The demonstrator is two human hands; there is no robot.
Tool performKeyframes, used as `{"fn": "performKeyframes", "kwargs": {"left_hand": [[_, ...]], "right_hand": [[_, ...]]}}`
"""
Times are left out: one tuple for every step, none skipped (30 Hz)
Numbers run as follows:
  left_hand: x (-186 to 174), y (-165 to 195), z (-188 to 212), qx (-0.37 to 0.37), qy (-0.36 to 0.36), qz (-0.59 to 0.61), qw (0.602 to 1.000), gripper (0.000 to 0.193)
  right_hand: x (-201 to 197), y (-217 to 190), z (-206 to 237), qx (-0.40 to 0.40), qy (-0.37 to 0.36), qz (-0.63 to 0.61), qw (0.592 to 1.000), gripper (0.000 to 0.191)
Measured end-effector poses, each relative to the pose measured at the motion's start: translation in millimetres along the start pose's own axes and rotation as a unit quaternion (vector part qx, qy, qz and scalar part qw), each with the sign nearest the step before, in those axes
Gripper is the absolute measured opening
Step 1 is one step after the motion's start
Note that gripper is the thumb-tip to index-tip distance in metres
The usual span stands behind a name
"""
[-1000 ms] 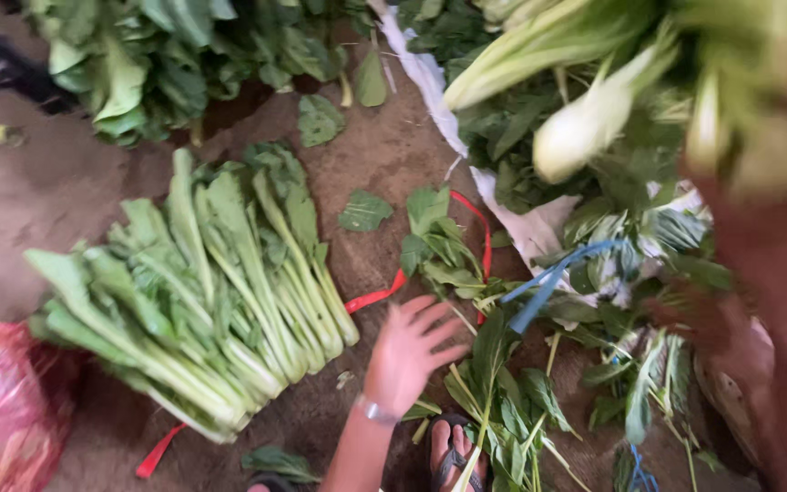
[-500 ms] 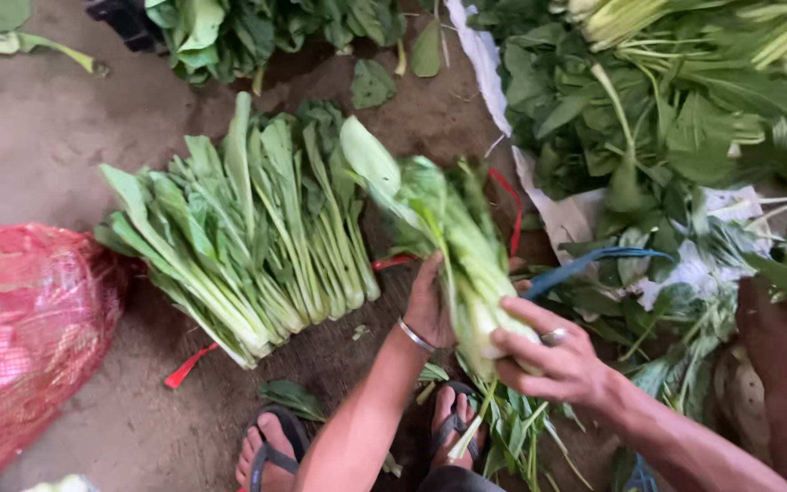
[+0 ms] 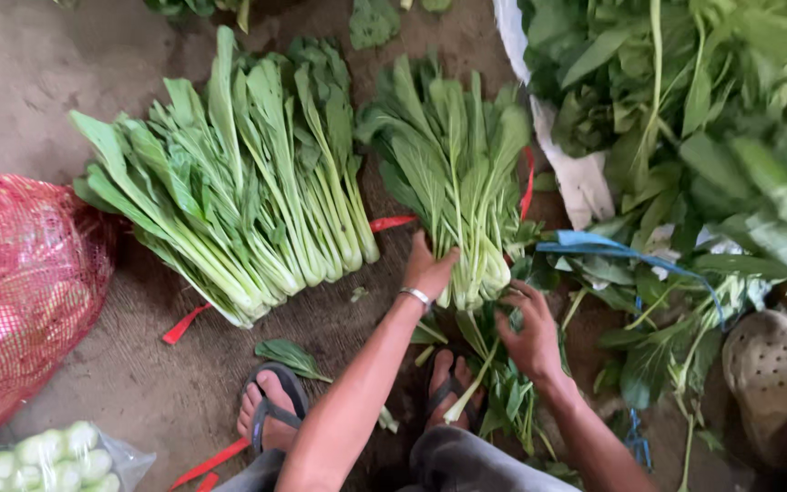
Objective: The person sits on the floor of a produce area and sorts leafy green vegetables, picking individual stalks from a pile, stripping damaged leaves aside, and aligning the stalks into neat rows on the ground. They repeatedly gather, turn, and place the vegetables to build up ordered bunches.
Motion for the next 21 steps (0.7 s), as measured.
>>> {"fn": "performKeyframes", "kwargs": {"left_hand": [[-4.2, -11.6, 2.2, -0.009, -0.004, -0.012, 1.000, 0.067], [-7.0, -20.8, 5.2, -0.017, -0.007, -0.022, 1.000, 0.062], [-8.4, -27.7, 9.8, -0.026, -0.016, -0.006, 1.000, 0.056], [-11.3, -33.2, 14.7, -0.034, -0.025, 0.009, 0.999, 0.050], [-13.1, -37.7, 19.9, -0.042, -0.031, 0.024, 0.998, 0.045], [-16.7, -39.9, 24.0, -0.041, -0.029, 0.017, 0.999, 0.043], [-19.4, -41.8, 28.2, -0.040, -0.028, 0.010, 0.999, 0.040], [-20.9, -44.0, 32.7, -0.040, -0.026, 0.005, 0.999, 0.038], [-21.4, -46.6, 36.2, -0.042, -0.027, 0.018, 0.999, 0.037], [-20.3, -49.2, 39.0, -0.042, -0.028, 0.033, 0.998, 0.036], [-19.6, -51.3, 39.9, -0.041, -0.030, 0.048, 0.998, 0.034], [-18.6, -51.8, 40.6, -0.030, -0.031, 0.073, 0.996, 0.032], [-18.3, -51.4, 40.0, -0.019, -0.031, 0.098, 0.994, 0.030], [-19.4, -50.6, 39.6, -0.008, -0.029, 0.123, 0.992, 0.028], [-17.5, -57.1, 39.9, -0.046, -0.035, 0.164, 0.985, 0.029], [-16.1, -61.9, 40.6, -0.082, -0.042, 0.204, 0.975, 0.029], [-14.3, -65.2, 43.1, -0.118, -0.050, 0.244, 0.961, 0.030], [-20.1, -57.2, 43.5, -0.074, -0.032, 0.196, 0.977, 0.033], [-24.3, -48.0, 46.0, -0.032, -0.017, 0.147, 0.989, 0.035], [-25.7, -37.4, 49.7, 0.011, -0.005, 0.097, 0.995, 0.038], [-29.7, -29.0, 53.9, 0.037, 0.034, 0.064, 0.997, 0.038]], "right_hand": [[-6.4, 3.3, 2.8, 0.040, 0.034, -0.025, 0.998, 0.030], [-13.6, 5.1, 4.4, 0.079, 0.068, -0.049, 0.993, 0.025], [-15.3, 4.7, 4.1, 0.119, 0.066, -0.050, 0.989, 0.025], [-16.8, 3.3, 2.6, 0.157, 0.065, -0.053, 0.984, 0.025], [-16.8, 0.7, -0.6, 0.195, 0.062, -0.056, 0.977, 0.026], [-13.9, -9.9, -7.8, 0.186, 0.037, -0.011, 0.982, 0.030], [-9.2, -20.4, -15.8, 0.176, 0.014, 0.033, 0.984, 0.034], [-2.2, -30.0, -24.9, 0.164, -0.011, 0.078, 0.983, 0.038], [10.3, -31.5, -31.4, 0.193, -0.069, 0.119, 0.971, 0.044], [22.4, -31.3, -36.6, 0.221, -0.127, 0.161, 0.954, 0.049], [30.5, -29.0, -39.2, 0.246, -0.180, 0.202, 0.931, 0.055], [31.3, -30.7, -44.0, 0.256, -0.169, 0.153, 0.939, 0.052], [31.0, -30.9, -48.8, 0.263, -0.158, 0.103, 0.946, 0.049], [27.7, -29.7, -50.9, 0.268, -0.148, 0.052, 0.951, 0.046], [22.5, -28.4, -52.8, 0.270, -0.127, -0.012, 0.954, 0.041], [14.3, -26.2, -52.9, 0.271, -0.106, -0.076, 0.954, 0.036], [5.8, -24.2, -51.7, 0.272, -0.085, -0.141, 0.948, 0.031], [0.7, -22.1, -49.7, 0.282, -0.062, -0.233, 0.929, 0.031], [-3.5, -21.0, -46.4, 0.293, -0.038, -0.321, 0.900, 0.032], [-5.8, -21.1, -43.0, 0.302, -0.011, -0.407, 0.862, 0.035], [-9.7, -22.7, -40.3, 0.297, -0.009, -0.349, 0.889, 0.036]]}}
Point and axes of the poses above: each hand's wrist, its own z-axis away from the middle knuckle, its own x-axis out of the palm, y = z × x, the point moved 8 cm from there along -z, towards the middle knuckle, and after that the axes turned 1 degree about x, right-handed, at the moved point
